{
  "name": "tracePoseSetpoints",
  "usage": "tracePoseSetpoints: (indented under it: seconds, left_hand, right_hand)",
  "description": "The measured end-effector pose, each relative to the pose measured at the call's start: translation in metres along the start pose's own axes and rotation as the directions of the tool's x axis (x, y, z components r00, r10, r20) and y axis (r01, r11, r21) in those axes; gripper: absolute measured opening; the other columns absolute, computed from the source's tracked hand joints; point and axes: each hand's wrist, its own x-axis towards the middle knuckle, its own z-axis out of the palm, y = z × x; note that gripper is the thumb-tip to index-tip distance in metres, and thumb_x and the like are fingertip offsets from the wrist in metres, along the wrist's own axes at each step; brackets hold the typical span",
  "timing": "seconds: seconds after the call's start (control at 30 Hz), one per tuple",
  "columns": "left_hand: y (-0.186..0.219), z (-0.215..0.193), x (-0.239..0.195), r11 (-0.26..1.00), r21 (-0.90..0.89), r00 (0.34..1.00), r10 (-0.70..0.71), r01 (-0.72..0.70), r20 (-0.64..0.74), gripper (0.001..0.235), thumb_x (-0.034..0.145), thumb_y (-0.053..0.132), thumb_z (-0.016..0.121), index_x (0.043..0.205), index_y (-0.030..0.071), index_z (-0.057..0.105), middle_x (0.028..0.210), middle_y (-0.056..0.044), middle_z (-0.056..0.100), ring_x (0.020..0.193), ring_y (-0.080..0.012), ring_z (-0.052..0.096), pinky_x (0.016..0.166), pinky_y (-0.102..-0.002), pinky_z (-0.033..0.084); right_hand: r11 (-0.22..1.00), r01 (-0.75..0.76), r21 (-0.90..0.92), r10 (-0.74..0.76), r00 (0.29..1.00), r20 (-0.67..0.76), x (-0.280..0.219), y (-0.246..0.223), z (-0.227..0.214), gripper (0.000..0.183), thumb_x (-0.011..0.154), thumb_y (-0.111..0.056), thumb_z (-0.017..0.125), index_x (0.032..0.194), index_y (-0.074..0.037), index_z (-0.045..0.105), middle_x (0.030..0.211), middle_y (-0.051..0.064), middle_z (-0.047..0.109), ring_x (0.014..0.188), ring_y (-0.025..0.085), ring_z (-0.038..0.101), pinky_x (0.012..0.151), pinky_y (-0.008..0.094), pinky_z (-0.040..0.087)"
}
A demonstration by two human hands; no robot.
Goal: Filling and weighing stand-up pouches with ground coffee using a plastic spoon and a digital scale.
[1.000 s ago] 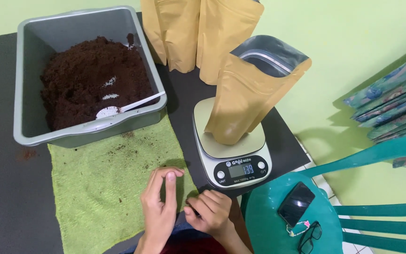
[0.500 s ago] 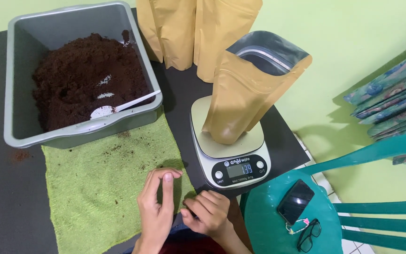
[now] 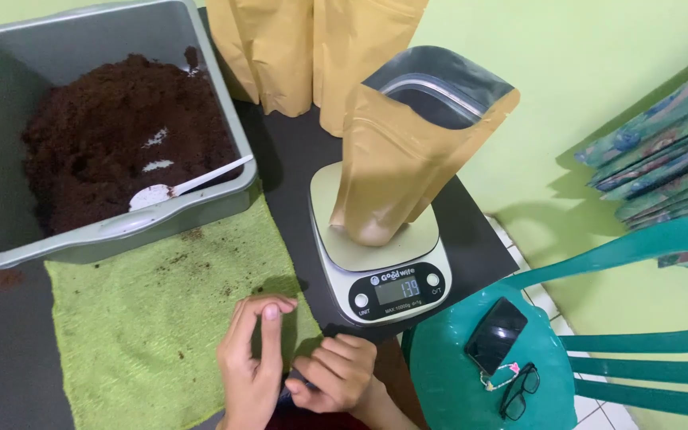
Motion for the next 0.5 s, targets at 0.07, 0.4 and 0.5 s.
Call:
tracePoseSetpoints:
  seconds: [0.07, 0.4, 0.5]
  left_hand:
    - [-0.007, 0.002, -0.002, 1.0, -0.028, 1.0, 0.008, -0.007, 0.0, 0.027, 0.105, 0.019, 0.046, 0.097, 0.006, 0.068, 0.097, -0.008, 0.074, 0.094, -0.0182, 0.071, 0.086, -0.03, 0.055]
    - [-0.005, 0.009, 0.001, 0.997, 0.063, 0.998, 0.036, -0.034, -0.042, 0.028, 0.105, 0.016, 0.045, 0.092, 0.007, 0.068, 0.094, -0.006, 0.075, 0.091, -0.0159, 0.071, 0.085, -0.028, 0.055]
    - [-0.006, 0.01, 0.001, 0.998, 0.059, 0.998, 0.034, -0.031, -0.048, 0.028, 0.106, 0.016, 0.045, 0.092, 0.006, 0.068, 0.095, -0.006, 0.075, 0.092, -0.0164, 0.07, 0.086, -0.029, 0.054]
  right_hand:
    - [0.999, 0.002, 0.037, -0.002, 1.0, -0.002, 0.003, 0.002, -0.002, 0.048, 0.109, -0.03, 0.044, 0.075, -0.007, 0.068, 0.061, 0.001, 0.058, 0.048, 0.016, 0.047, 0.047, 0.029, 0.028]
    - [0.975, -0.088, 0.204, 0.07, 0.993, 0.094, -0.005, 0.006, -0.013, 0.05, 0.112, -0.034, 0.047, 0.076, -0.007, 0.07, 0.058, 0.003, 0.057, 0.049, 0.016, 0.049, 0.049, 0.027, 0.036]
    - [0.941, -0.177, 0.289, 0.155, 0.983, 0.097, -0.005, 0.003, -0.022, 0.054, 0.113, -0.036, 0.045, 0.077, -0.007, 0.073, 0.061, 0.004, 0.063, 0.05, 0.015, 0.057, 0.05, 0.027, 0.04]
